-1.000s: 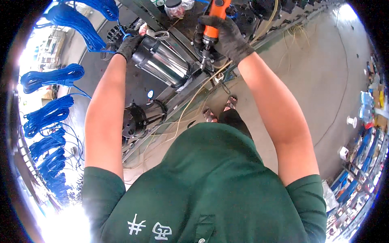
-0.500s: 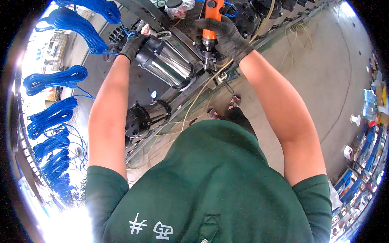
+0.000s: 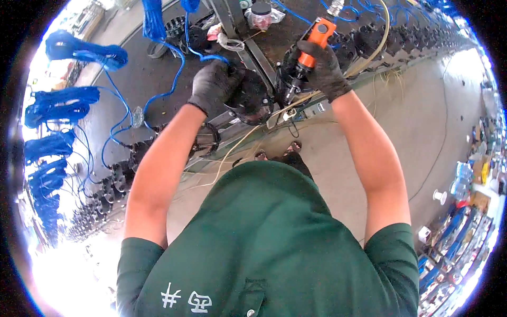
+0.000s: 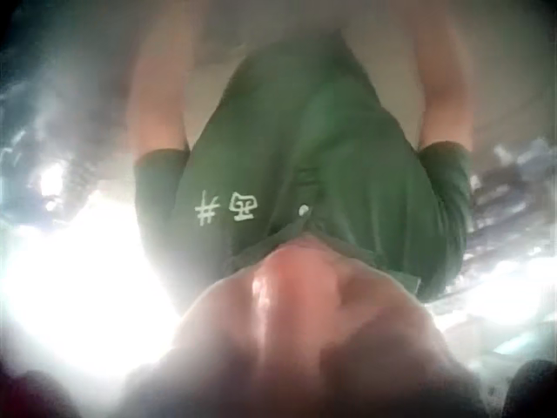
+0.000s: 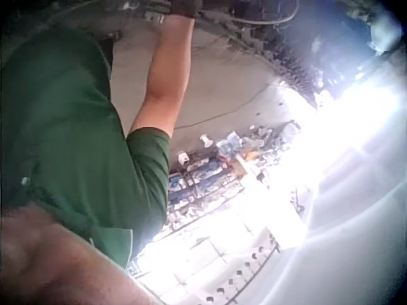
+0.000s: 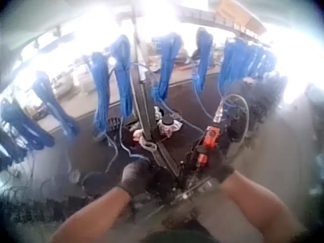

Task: The person fastens screws onto pump caps using a pneumatic screwdriver along an assembly line.

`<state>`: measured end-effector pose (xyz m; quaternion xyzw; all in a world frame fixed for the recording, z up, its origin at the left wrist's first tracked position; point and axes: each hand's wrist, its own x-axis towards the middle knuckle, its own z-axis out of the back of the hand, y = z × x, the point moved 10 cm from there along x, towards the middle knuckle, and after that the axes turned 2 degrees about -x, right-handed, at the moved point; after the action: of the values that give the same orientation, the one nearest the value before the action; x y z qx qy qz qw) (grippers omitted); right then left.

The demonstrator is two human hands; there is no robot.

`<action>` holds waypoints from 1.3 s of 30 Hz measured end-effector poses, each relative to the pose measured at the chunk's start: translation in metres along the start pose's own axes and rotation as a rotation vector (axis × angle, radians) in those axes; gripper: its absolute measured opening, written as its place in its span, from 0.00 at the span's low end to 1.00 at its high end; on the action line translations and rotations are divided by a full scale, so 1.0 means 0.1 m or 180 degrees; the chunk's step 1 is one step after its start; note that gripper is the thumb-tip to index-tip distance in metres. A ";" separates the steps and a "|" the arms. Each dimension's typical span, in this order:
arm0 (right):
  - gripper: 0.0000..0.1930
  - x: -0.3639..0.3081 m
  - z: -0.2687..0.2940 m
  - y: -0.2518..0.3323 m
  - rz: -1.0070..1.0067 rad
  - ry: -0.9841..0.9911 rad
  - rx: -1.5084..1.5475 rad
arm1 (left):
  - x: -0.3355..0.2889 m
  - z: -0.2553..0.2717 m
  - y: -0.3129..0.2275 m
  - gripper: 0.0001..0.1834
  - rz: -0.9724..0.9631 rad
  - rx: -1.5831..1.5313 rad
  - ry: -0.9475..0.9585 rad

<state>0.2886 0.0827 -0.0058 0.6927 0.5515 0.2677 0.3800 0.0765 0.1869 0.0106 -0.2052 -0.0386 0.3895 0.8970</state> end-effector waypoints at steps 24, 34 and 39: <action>0.35 -0.66 -1.69 -0.64 0.0033 0.1060 -0.1628 | -0.49 -0.22 0.19 0.25 -0.0261 -0.1812 -0.0952; 0.28 -0.68 -1.63 -0.67 0.0617 0.0921 -0.1657 | -0.36 -0.40 0.28 0.21 -0.0488 -0.3131 -0.0670; 0.26 -0.53 -1.65 -0.73 0.0557 0.1045 -0.2177 | -0.20 -0.82 0.27 0.22 -0.0393 -0.5350 -0.0093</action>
<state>0.1045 0.0771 0.0305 0.5183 0.4228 0.5747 0.4714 0.0634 0.1614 -0.0736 -0.7971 -0.3384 0.1841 0.4650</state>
